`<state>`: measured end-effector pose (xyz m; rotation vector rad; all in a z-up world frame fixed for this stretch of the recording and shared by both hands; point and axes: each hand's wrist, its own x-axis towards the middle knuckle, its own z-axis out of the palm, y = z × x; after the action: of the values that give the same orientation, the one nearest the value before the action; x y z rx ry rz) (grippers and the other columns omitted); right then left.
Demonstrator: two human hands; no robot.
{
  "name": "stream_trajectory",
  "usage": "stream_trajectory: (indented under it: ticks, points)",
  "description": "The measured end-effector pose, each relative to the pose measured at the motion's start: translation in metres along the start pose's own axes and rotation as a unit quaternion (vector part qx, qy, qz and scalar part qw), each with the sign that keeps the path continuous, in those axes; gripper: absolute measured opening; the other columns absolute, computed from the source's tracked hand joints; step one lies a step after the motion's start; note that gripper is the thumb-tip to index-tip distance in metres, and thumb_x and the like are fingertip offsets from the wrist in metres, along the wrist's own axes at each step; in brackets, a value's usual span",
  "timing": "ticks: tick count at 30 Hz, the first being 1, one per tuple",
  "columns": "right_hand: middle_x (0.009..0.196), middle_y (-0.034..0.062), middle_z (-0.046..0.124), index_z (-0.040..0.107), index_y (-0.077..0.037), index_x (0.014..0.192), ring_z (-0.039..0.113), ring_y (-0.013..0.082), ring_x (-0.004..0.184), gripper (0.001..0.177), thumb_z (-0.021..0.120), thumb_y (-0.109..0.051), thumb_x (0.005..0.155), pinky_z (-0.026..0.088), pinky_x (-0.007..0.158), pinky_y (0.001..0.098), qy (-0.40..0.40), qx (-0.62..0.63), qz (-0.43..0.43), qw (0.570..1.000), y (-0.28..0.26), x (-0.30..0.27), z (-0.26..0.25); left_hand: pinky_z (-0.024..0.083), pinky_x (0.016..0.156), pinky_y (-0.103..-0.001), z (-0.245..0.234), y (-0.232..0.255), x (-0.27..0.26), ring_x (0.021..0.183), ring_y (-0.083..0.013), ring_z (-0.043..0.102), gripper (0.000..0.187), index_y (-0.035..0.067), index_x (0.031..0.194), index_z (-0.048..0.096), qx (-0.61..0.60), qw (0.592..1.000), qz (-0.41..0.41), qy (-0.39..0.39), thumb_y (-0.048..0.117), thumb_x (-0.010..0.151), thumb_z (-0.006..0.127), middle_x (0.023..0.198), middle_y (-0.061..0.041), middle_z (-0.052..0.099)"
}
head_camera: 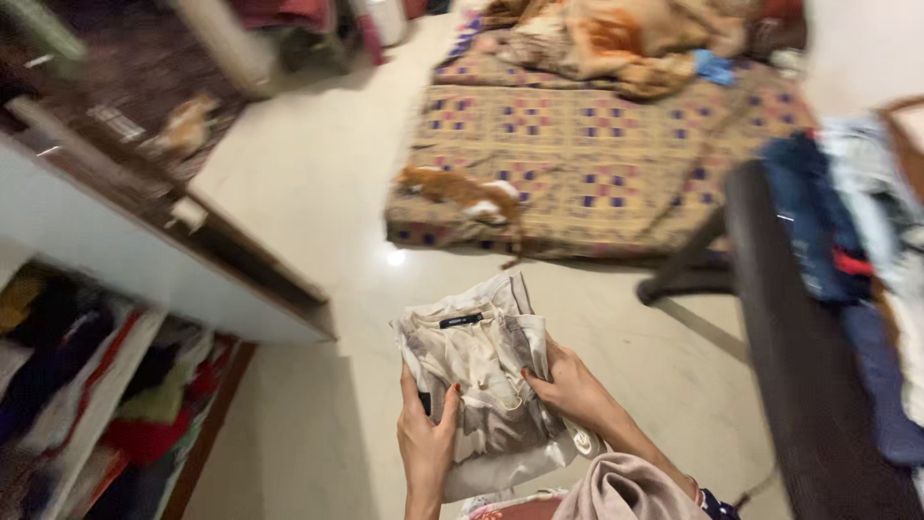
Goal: The person folds various shirts and tops on a table and places them into a wardrobe. The person handles shirts, t-shirts, and tops one by one, folding them neatly and stacking them inside the wardrobe.
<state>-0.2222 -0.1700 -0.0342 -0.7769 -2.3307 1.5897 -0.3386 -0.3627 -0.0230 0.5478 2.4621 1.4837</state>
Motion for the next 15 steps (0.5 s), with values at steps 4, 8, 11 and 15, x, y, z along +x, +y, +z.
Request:
stream_trajectory:
  ticks: [4, 8, 11, 15]
  points:
    - [0.117, 0.0165, 0.076, 0.057, -0.006, 0.136, 0.07, 0.0231, 0.108, 0.051, 0.068, -0.009, 0.086, 0.05, 0.099, 0.0348, -0.074, -0.024, -0.024, 0.997, -0.045, 0.049, 0.08, 0.055, 0.088, -0.045, -0.08, -0.04, 0.025, 0.109, -0.0419, 0.071, 0.08, 0.015, 0.155, 0.036, 0.026, 0.996, -0.045, 0.068, 0.03, 0.085, 0.073, 0.117, -0.025, 0.073]
    - [0.114, 0.0175, 0.075, 0.054, -0.007, 0.135, 0.072, 0.0277, 0.104, 0.048, 0.067, -0.011, 0.089, 0.052, 0.095, 0.037, -0.184, -0.09, -0.058, 0.977, -0.088, 0.093, 0.143, 0.054, 0.088, -0.047, -0.132, -0.075, 0.028, 0.112, -0.0448, 0.067, 0.078, 0.01, 0.153, 0.038, 0.01, 0.982, -0.061, 0.176, 0.03, 0.087, 0.073, 0.122, -0.028, 0.069]
    - [0.113, 0.0185, 0.075, 0.052, -0.008, 0.135, 0.073, 0.0319, 0.104, 0.048, 0.066, -0.011, 0.088, 0.054, 0.093, 0.0393, -0.266, -0.092, -0.118, 0.952, -0.116, 0.127, 0.186, 0.054, 0.088, -0.047, -0.154, -0.102, 0.032, 0.111, -0.0441, 0.069, 0.075, 0.009, 0.152, 0.041, 0.002, 0.962, -0.116, 0.249, 0.031, 0.087, 0.072, 0.121, -0.027, 0.07]
    - [0.11, 0.0215, 0.074, 0.052, -0.008, 0.135, 0.073, 0.0349, 0.105, 0.053, 0.067, -0.008, 0.084, 0.054, 0.092, 0.0417, -0.355, -0.092, -0.194, 0.91, -0.146, 0.179, 0.253, 0.055, 0.088, -0.046, -0.184, -0.139, 0.055, 0.112, -0.043, 0.069, 0.075, 0.009, 0.149, 0.042, 0.027, 0.925, -0.187, 0.331, 0.034, 0.085, 0.073, 0.12, -0.026, 0.07]
